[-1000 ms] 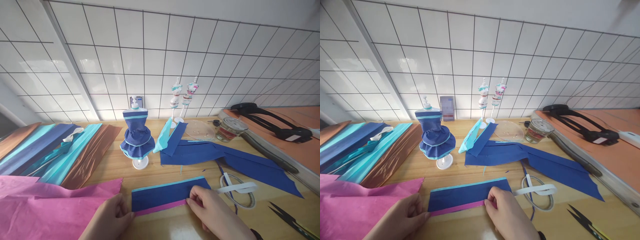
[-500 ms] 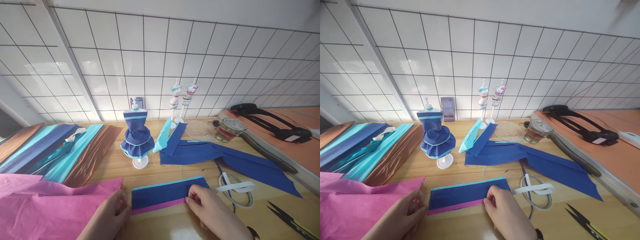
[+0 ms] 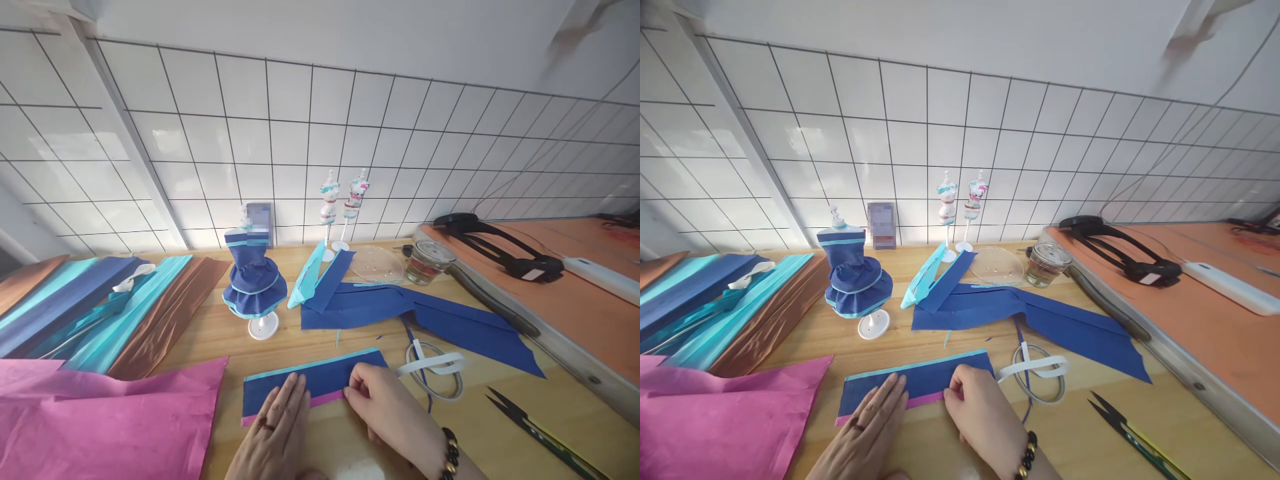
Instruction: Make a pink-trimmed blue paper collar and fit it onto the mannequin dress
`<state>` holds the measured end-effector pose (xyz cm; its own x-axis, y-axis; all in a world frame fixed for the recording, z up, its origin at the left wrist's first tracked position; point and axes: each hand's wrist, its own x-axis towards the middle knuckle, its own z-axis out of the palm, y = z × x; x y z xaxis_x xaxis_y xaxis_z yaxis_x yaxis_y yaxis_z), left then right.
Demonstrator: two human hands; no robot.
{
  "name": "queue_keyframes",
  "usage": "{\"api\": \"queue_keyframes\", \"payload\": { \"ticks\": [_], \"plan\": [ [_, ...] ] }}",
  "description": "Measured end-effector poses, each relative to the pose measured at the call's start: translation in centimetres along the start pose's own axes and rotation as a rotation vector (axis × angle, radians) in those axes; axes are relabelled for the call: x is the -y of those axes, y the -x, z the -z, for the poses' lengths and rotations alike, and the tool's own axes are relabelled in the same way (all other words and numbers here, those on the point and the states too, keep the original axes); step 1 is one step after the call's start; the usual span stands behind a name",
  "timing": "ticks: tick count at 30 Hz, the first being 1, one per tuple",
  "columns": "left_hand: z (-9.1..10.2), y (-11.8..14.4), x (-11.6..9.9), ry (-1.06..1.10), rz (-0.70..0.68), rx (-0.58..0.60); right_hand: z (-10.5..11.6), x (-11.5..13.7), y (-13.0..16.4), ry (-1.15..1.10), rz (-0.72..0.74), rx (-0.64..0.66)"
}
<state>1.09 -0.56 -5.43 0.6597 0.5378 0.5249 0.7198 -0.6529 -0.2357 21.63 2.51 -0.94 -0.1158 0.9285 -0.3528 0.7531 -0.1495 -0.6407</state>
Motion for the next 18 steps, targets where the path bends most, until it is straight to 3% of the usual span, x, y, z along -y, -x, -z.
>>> {"api": "queue_keyframes", "payload": {
  "ticks": [4, 12, 18],
  "plan": [
    [-0.5, 1.0, -0.6, -0.070, 0.132, 0.039, -0.1, -0.1, -0.2, -0.015, 0.009, -0.004],
    [-0.3, 0.1, -0.4, -0.075, 0.058, 0.041, 0.2, 0.2, 0.0, -0.005, 0.011, 0.001],
    [-0.6, -1.3, -1.2, 0.021, 0.090, 0.095, 0.1, -0.1, -0.1, 0.014, 0.040, -0.003]
  ]
}}
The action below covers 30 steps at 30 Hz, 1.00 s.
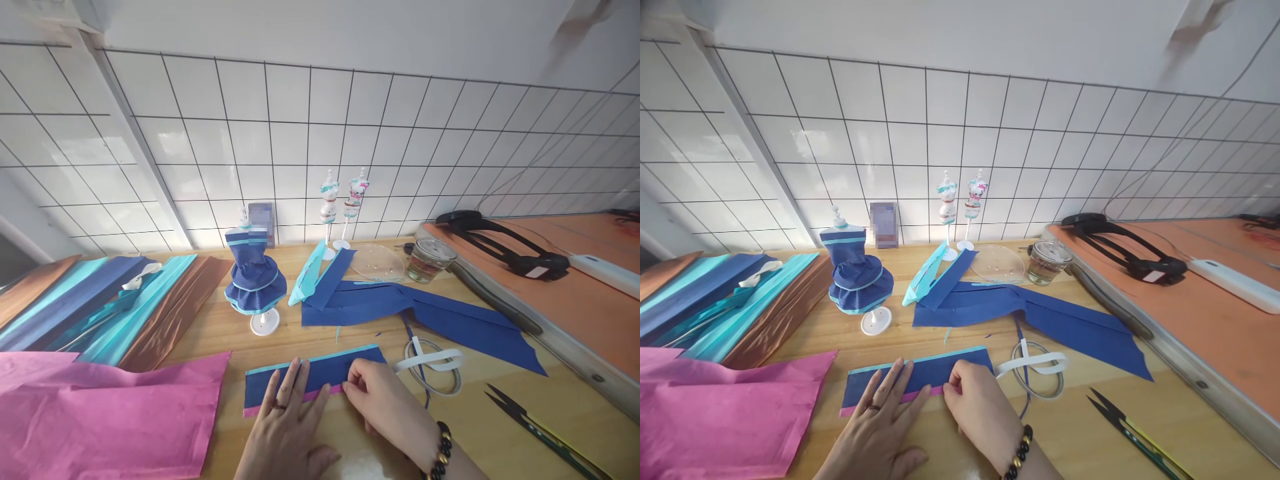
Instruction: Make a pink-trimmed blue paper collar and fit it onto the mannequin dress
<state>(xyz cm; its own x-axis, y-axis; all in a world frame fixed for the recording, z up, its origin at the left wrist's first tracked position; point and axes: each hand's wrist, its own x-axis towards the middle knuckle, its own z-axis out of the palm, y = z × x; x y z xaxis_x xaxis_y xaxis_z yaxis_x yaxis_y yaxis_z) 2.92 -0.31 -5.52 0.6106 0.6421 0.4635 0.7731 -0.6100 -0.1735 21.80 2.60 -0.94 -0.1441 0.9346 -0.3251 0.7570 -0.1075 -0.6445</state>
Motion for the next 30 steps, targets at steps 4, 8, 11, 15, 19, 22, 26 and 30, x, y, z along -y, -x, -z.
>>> {"api": "queue_keyframes", "payload": {
  "ticks": [4, 8, 11, 15, 19, 22, 26, 30],
  "plan": [
    [-0.1, -0.8, -0.7, 0.075, 0.052, 0.075, -0.1, -0.1, -0.1, 0.020, 0.004, -0.010],
    [0.0, -2.1, -1.6, 0.109, 0.010, 0.122, 0.1, 0.1, -0.2, 0.018, 0.005, -0.007],
    [-0.1, -2.7, -2.2, 0.083, -0.029, 0.107, 0.4, 0.2, -0.1, -0.002, 0.005, 0.000],
    [-0.5, -2.6, -2.6, 0.090, -0.026, 0.097, 0.7, 0.0, 0.0, -0.059, 0.006, 0.046],
    [-1.0, -2.2, -2.5, 0.124, -0.019, 0.101, 1.0, -0.4, 0.0, -0.202, -0.028, 0.111],
    [-1.3, -1.9, -2.4, 0.126, -0.018, 0.100, 1.1, -0.6, -0.1, -0.222, -0.056, 0.095],
    [-1.8, -1.6, -2.4, 0.093, -0.051, 0.098, 1.2, -0.7, -0.2, -0.127, -0.065, 0.048],
    [-2.0, -1.6, -2.2, 0.097, -0.057, 0.066, 1.4, -0.9, 0.0, -0.049, -0.112, 0.015]
  ]
}}
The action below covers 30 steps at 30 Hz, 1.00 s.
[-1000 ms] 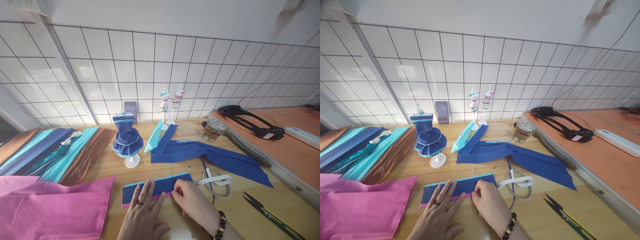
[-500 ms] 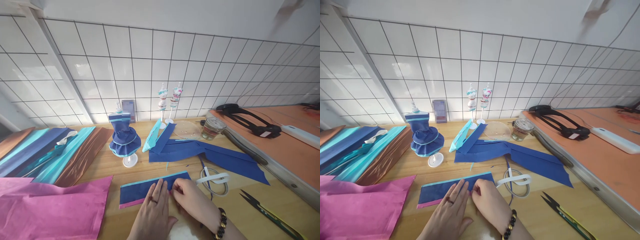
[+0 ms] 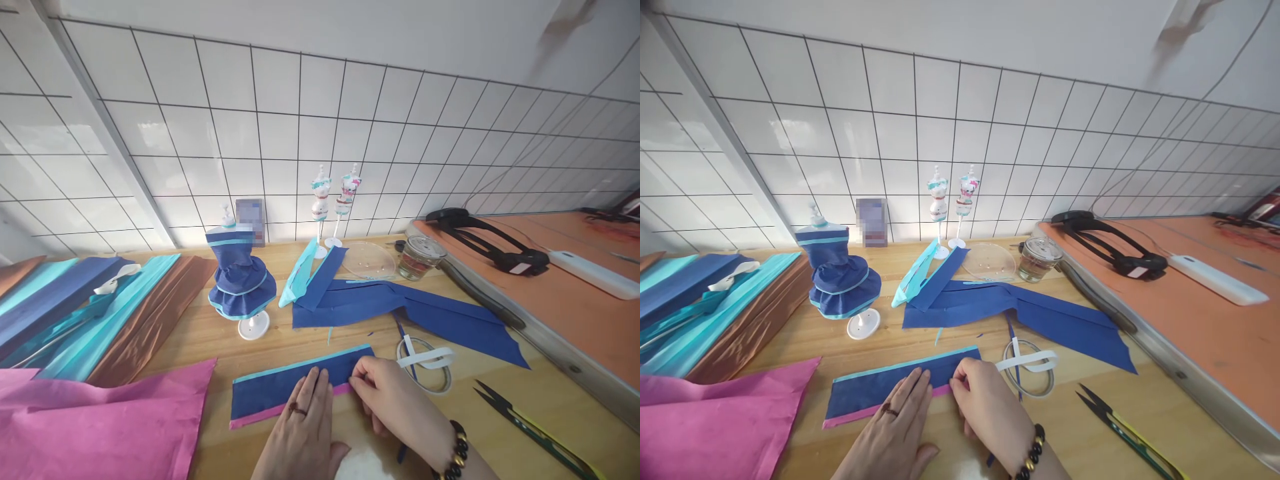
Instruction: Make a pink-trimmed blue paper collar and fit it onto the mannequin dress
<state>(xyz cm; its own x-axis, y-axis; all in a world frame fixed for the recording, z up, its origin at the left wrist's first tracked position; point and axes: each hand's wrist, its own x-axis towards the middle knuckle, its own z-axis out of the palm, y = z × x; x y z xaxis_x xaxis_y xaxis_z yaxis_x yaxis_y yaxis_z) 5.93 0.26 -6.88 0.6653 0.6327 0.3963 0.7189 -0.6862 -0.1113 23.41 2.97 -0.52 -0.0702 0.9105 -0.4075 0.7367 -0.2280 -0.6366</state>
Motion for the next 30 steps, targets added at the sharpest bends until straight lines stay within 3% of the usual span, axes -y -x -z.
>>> {"api": "queue_keyframes", "payload": {
  "ticks": [13, 30],
  "plan": [
    [-0.1, -0.2, 0.3, -0.007, -0.006, -0.101, 3.5, -0.6, 2.2, -0.046, -0.043, 0.038],
    [0.2, -0.3, 0.4, -0.024, -0.007, -0.158, 3.0, -1.8, 1.1, 0.003, -0.017, -0.046]
  ]
}}
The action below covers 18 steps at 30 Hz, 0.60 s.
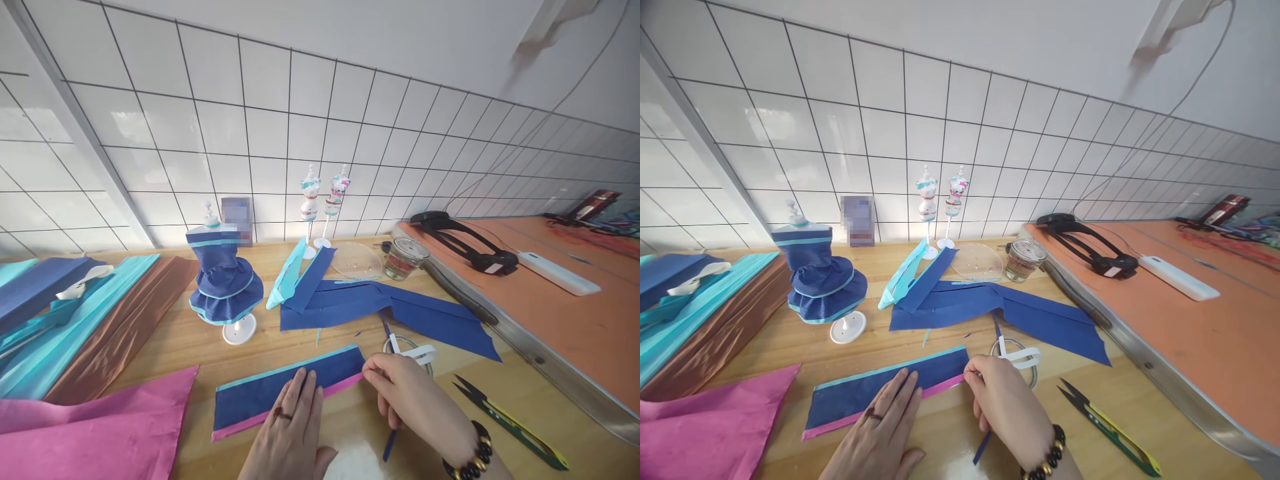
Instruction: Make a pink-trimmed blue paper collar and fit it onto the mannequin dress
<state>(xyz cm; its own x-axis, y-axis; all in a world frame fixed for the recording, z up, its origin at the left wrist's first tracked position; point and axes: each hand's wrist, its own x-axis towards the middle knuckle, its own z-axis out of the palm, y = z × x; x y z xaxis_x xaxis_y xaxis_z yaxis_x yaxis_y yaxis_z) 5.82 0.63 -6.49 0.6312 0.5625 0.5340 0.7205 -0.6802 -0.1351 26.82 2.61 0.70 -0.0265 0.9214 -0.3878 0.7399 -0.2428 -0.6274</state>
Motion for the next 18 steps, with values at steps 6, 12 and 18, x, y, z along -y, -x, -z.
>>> {"api": "queue_keyframes", "payload": {
  "ticks": [6, 12, 18],
  "plan": [
    [0.1, -0.2, 0.3, -0.027, -0.030, -0.011, 0.2, 0.3, -0.2, 0.040, -0.058, -0.016],
    [-0.6, 0.0, 0.3, -0.039, -0.022, -0.044, 0.2, 0.3, -0.4, 0.037, -0.076, -0.038],
    [-0.8, -0.1, 0.4, -0.058, -0.041, -0.080, 0.2, -0.3, -0.6, 0.066, -0.050, -0.053]
  ]
}}
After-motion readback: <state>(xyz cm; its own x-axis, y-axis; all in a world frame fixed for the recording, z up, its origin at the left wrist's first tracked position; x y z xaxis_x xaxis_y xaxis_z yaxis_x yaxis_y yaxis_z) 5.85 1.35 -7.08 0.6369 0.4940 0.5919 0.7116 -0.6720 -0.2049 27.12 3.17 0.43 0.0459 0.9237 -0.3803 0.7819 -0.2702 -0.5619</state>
